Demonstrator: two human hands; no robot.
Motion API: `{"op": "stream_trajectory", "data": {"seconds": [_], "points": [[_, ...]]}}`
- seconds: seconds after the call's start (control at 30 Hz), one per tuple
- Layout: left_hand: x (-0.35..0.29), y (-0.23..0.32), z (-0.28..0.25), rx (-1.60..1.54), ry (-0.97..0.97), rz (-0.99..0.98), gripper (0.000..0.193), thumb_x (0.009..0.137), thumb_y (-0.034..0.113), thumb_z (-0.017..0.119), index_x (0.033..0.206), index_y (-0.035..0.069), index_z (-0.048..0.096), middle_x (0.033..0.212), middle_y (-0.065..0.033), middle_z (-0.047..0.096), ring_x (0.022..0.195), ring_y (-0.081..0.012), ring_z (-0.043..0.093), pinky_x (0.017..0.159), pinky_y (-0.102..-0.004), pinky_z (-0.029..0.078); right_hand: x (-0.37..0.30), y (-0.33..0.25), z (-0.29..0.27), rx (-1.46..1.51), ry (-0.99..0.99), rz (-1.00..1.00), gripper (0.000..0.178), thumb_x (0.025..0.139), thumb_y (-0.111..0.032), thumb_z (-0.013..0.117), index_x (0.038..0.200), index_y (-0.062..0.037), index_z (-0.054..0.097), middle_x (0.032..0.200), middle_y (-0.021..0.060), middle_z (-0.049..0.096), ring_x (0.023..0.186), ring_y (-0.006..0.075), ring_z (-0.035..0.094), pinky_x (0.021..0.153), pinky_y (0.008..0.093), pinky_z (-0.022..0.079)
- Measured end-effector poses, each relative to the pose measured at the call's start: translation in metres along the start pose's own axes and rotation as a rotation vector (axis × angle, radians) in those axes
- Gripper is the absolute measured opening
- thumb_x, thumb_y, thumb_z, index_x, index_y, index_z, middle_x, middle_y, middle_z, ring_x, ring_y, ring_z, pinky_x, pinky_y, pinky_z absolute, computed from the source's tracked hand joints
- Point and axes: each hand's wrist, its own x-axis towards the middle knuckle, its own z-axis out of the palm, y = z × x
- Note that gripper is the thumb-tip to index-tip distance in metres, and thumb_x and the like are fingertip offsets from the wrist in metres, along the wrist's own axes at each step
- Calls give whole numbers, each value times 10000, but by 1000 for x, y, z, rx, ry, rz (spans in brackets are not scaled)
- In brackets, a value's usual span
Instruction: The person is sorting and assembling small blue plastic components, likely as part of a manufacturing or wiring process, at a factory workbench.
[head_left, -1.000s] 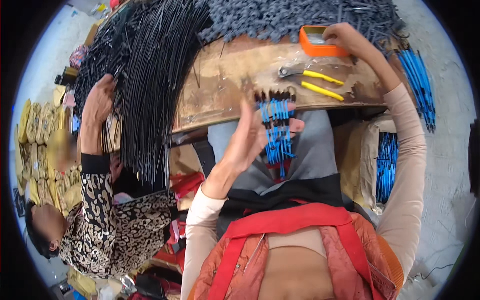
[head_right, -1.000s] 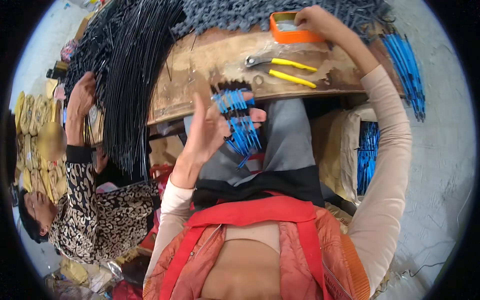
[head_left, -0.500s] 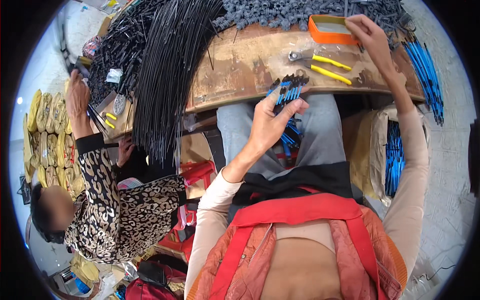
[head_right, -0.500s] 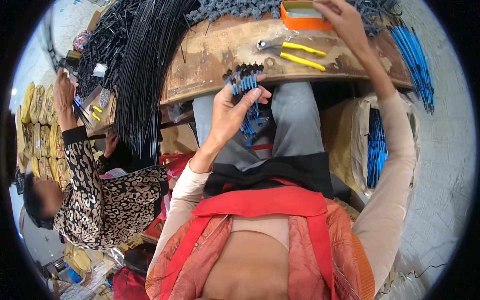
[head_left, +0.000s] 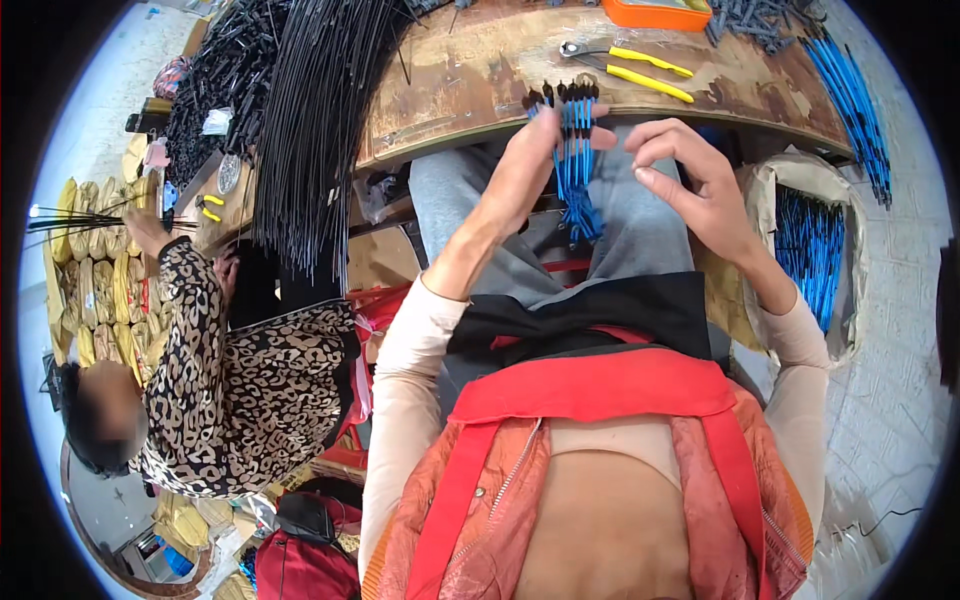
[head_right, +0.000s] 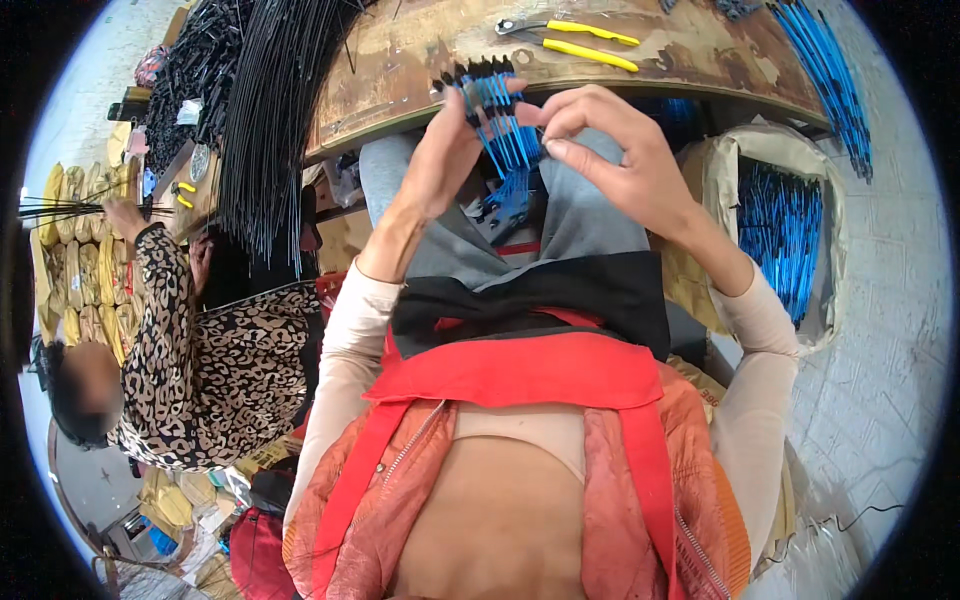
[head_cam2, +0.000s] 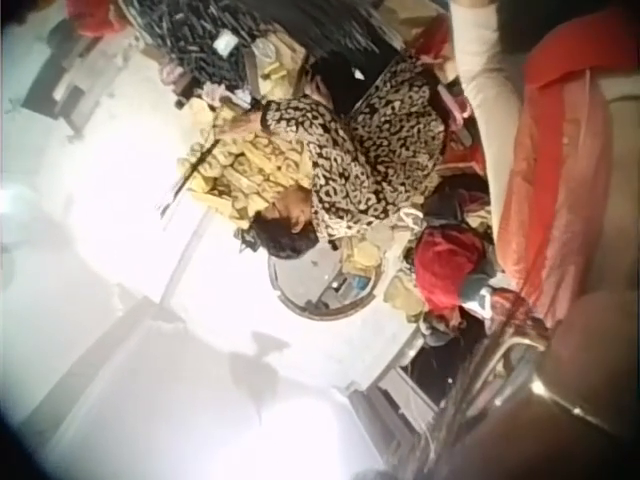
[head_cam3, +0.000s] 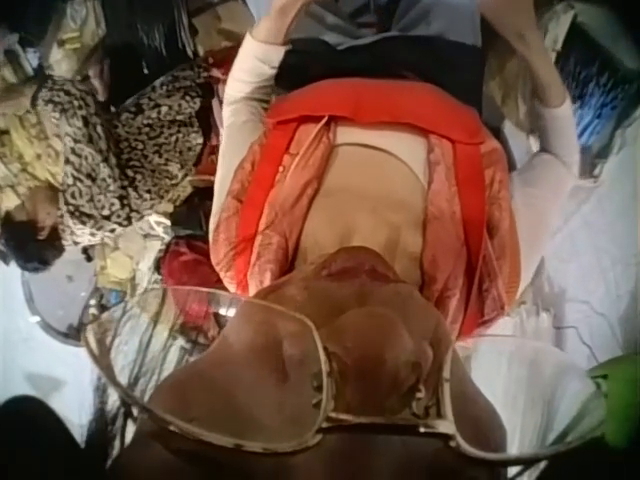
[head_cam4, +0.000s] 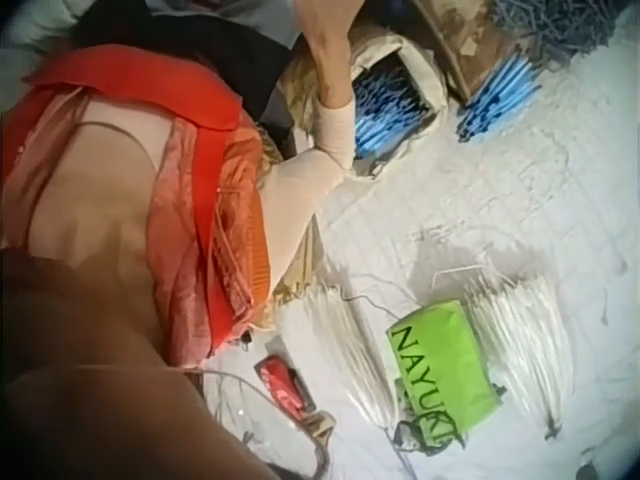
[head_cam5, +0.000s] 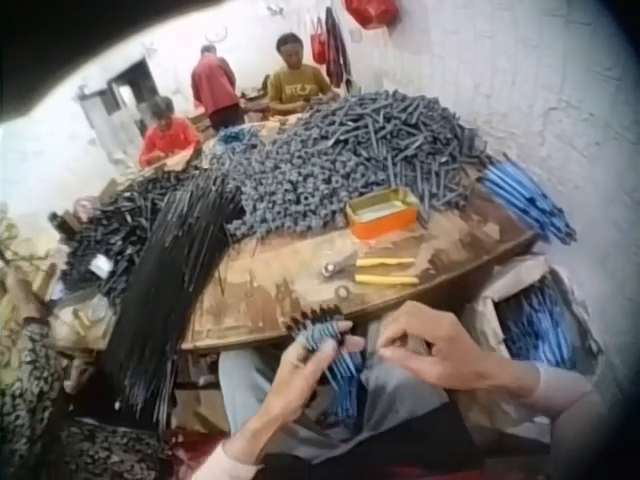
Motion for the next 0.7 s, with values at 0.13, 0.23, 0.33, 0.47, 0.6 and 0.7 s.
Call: {"op": "stream_trajectory", "data": {"seconds": [0.13, 0.23, 0.33, 0.47, 0.6, 0.7], "points": [[-1, 32, 17, -67, -111, -14, 686, 1021, 567, 266, 1372, 16, 474, 1242, -146, 603, 1162, -185, 552, 978, -344, 440, -5, -14, -3, 183, 66, -4, 76, 894, -19, 617, 969, -8, 607, 1099, 69, 581, 1033, 162, 544, 927, 290, 402], [-3, 36, 18, 27, -154, -11, 533, 1034, 439, 393, 1338, 21, 523, 1193, -125, 641, 1126, -168, 574, 970, -330, 448, -6, -18, -10, 106, 93, 98, 92, 896, -28, 631, 986, -8, 619, 1047, 43, 595, 931, 123, 548, 836, 254, 423], [-15, 29, 25, 161, 123, -124, 255, 964, 95, 592, 1206, 27, 634, 984, -90, 715, 973, -142, 651, 899, -285, 496, -5, -28, -8, 46, 141, 191, 102, 889, -23, 650, 988, -6, 639, 960, 30, 608, 799, 93, 540, 712, 229, 434], [-36, -4, 23, 55, 251, -246, 264, 939, 94, 631, 1196, 33, 635, 997, -123, 723, 931, -186, 697, 826, -305, 557, 0, -25, 5, -203, 87, 54, 170, 857, 29, 657, 1019, -19, 676, 892, 82, 609, 720, 149, 570, 625, 258, 457], [-48, -9, 17, -48, 248, -343, 266, 943, 98, 627, 1202, 41, 628, 980, -98, 719, 914, -168, 695, 792, -283, 566, 12, -9, 15, -373, 46, -57, 361, 829, 66, 635, 1168, -52, 674, 907, 108, 595, 726, 231, 581, 645, 306, 476], [-48, -4, 11, -43, 252, -339, 260, 966, 122, 602, 1212, 39, 622, 967, -102, 718, 901, -181, 696, 814, -284, 553, 21, -5, 20, -390, -22, -5, 394, 826, 67, 633, 1197, -59, 666, 900, 107, 585, 731, 227, 581, 637, 309, 473]]}}
